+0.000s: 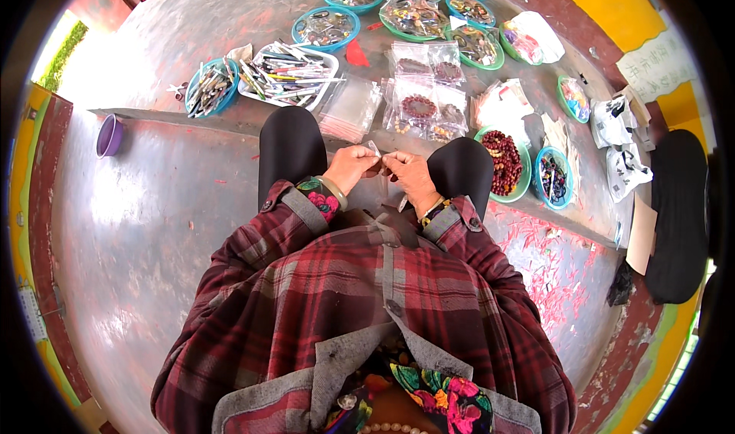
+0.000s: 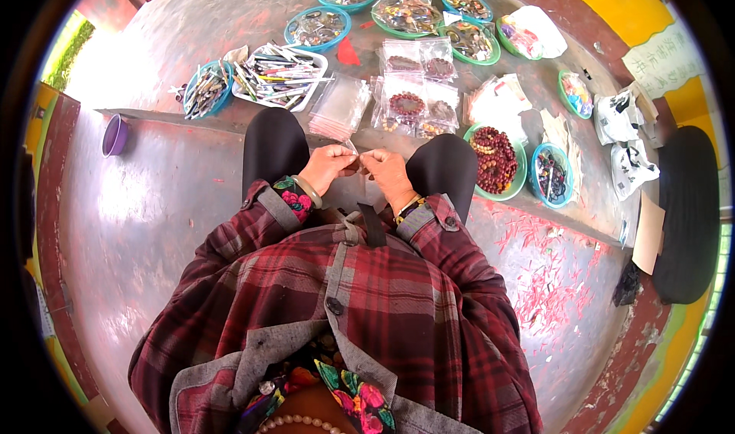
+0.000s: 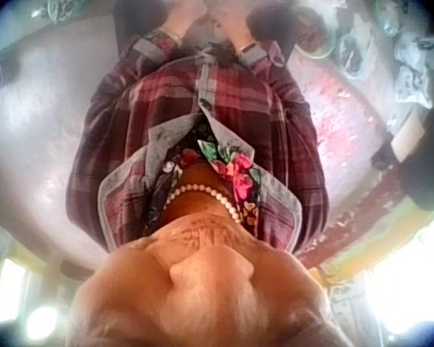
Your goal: The person sits on the floor and repeatedly picks up strings of red beads, places them into small clear plastic bags, and sets the filled bags down on the floor. The workspace is surrounded by bowls of beads and other craft supplies.
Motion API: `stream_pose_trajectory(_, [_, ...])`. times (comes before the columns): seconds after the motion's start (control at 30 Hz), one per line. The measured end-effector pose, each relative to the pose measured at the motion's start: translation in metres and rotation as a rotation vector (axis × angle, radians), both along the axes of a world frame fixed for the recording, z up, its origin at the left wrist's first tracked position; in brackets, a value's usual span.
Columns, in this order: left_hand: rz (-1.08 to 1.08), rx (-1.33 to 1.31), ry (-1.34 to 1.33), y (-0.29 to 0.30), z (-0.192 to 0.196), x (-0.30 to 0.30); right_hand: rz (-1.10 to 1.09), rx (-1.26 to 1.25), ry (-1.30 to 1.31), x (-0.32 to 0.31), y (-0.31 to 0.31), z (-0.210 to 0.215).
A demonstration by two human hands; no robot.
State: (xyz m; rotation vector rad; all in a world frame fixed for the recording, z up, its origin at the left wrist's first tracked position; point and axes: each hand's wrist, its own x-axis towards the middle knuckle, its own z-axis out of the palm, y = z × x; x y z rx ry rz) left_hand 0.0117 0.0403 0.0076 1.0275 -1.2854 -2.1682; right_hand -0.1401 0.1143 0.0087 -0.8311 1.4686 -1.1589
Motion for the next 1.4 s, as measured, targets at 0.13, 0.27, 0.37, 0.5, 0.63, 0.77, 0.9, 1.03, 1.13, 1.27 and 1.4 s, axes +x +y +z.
stream_pose_trajectory(0.13, [0.003,0.010,0.001,0.001,0.004,0.000,-0.019,0.020,-0.047,0.002,0.001,0.005])
stream_pose_trajectory(0.27, [-0.001,-0.001,-0.002,0.000,0.004,0.001,0.005,-0.014,-0.099,-0.003,0.001,-0.002])
stream_pose_trajectory(0.37, [-0.002,-0.026,-0.018,0.001,0.005,0.002,0.026,-0.038,-0.081,0.000,0.001,0.001])
stream_pose_trajectory(0.5, [-0.011,-0.028,-0.036,-0.001,0.006,0.002,0.033,-0.046,-0.055,0.000,0.000,-0.004])
stream_pose_trajectory(0.63, [-0.012,-0.020,-0.041,0.000,0.008,0.001,0.022,0.003,-0.107,-0.002,0.000,-0.008])
stream_pose_trajectory(0.77, [-0.010,-0.031,-0.051,-0.001,0.004,0.002,0.024,0.026,-0.119,0.000,0.001,-0.002])
stream_pose_trajectory(0.9, [-0.001,-0.045,-0.050,-0.001,-0.001,0.001,0.026,0.012,-0.103,0.001,0.001,-0.001])
stream_pose_trajectory(1.03, [-0.010,-0.138,-0.086,-0.002,0.000,0.002,0.072,-0.012,-0.095,0.000,0.001,-0.002])
stream_pose_trajectory(1.13, [-0.039,-0.272,-0.197,-0.003,0.007,0.003,0.113,-0.013,-0.083,0.001,0.002,0.006])
stream_pose_trajectory(1.27, [-0.068,-0.547,-0.340,0.000,0.008,-0.001,0.127,-0.015,-0.053,-0.001,0.001,0.001])
stream_pose_trajectory(1.4, [-0.060,-0.578,-0.312,0.003,0.006,0.000,0.075,0.016,-0.048,0.001,0.001,0.003])
